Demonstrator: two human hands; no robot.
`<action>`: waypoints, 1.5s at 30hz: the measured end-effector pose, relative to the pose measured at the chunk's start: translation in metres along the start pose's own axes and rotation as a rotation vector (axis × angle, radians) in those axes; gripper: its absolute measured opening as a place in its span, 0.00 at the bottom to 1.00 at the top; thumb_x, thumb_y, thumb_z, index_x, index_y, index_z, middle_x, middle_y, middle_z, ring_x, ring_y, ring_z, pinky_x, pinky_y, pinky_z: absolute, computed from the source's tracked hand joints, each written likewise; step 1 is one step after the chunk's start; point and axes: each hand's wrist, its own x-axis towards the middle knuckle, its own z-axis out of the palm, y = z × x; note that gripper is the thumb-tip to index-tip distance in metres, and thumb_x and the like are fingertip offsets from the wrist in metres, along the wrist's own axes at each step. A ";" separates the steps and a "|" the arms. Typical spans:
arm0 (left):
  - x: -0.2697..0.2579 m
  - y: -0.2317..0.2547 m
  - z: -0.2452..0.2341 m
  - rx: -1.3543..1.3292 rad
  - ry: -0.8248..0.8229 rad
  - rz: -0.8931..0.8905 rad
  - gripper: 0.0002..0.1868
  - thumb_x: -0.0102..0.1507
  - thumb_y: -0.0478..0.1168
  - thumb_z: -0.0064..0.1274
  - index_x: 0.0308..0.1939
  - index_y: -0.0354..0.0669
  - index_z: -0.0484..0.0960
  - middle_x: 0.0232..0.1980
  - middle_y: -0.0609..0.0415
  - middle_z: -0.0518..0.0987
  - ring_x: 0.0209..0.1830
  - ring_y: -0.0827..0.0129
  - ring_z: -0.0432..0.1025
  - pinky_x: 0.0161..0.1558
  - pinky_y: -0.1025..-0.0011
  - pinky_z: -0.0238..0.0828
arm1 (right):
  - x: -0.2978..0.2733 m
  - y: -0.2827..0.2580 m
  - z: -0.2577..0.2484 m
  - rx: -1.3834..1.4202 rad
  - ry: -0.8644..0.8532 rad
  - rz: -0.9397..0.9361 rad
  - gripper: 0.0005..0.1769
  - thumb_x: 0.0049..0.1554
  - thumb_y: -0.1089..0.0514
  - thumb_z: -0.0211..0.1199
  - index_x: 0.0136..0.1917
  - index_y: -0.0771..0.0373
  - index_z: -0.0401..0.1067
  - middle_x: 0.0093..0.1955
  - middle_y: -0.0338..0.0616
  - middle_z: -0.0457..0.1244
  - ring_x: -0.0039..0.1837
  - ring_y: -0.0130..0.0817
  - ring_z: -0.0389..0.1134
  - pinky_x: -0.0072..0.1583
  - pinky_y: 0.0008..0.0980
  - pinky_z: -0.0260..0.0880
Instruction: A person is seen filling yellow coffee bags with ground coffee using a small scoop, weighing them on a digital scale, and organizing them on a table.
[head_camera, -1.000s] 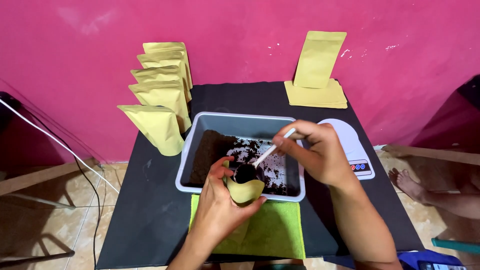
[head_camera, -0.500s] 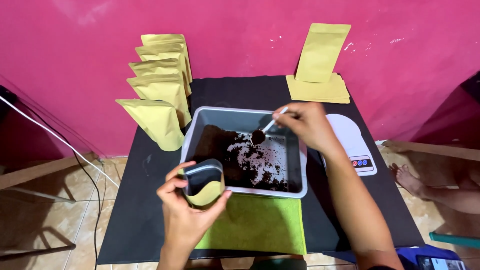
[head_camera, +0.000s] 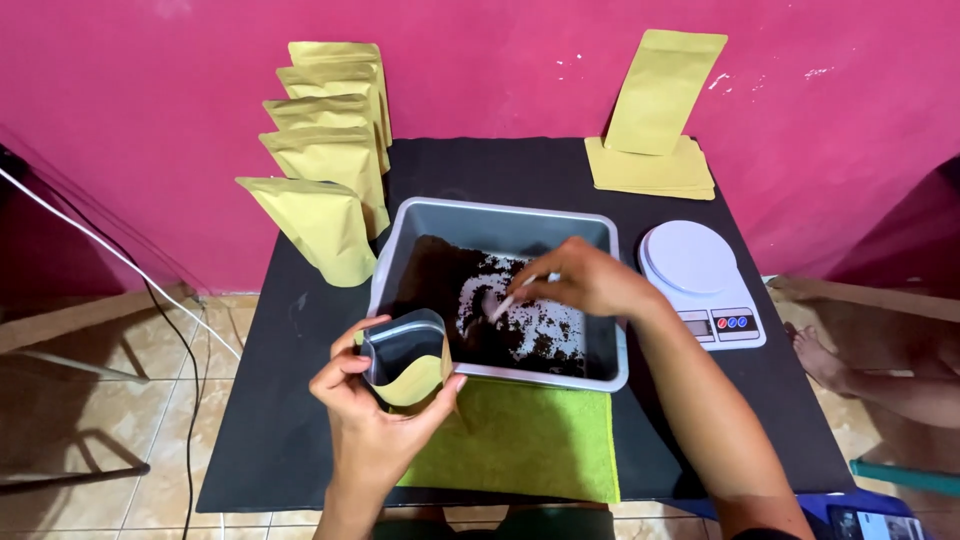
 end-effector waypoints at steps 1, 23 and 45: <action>0.000 0.000 0.000 0.000 -0.004 -0.003 0.44 0.49 0.36 0.74 0.49 0.47 0.49 0.62 0.28 0.68 0.67 0.45 0.70 0.62 0.58 0.73 | -0.002 0.000 -0.003 -0.029 0.105 -0.024 0.10 0.57 0.53 0.67 0.49 0.57 0.84 0.48 0.39 0.76 0.49 0.29 0.79 0.51 0.28 0.78; 0.003 -0.002 0.004 0.021 0.003 0.021 0.43 0.50 0.38 0.74 0.50 0.46 0.49 0.61 0.30 0.69 0.67 0.45 0.70 0.61 0.59 0.73 | 0.011 0.013 0.023 0.471 -0.127 0.271 0.14 0.58 0.55 0.65 0.53 0.66 0.82 0.45 0.49 0.76 0.49 0.34 0.79 0.54 0.30 0.81; 0.013 0.001 0.023 0.181 -0.306 -0.095 0.45 0.46 0.53 0.78 0.49 0.42 0.58 0.65 0.39 0.72 0.66 0.51 0.72 0.57 0.58 0.72 | -0.029 0.030 -0.041 0.696 0.504 0.152 0.05 0.60 0.63 0.64 0.46 0.67 0.77 0.38 0.57 0.72 0.40 0.41 0.76 0.43 0.29 0.70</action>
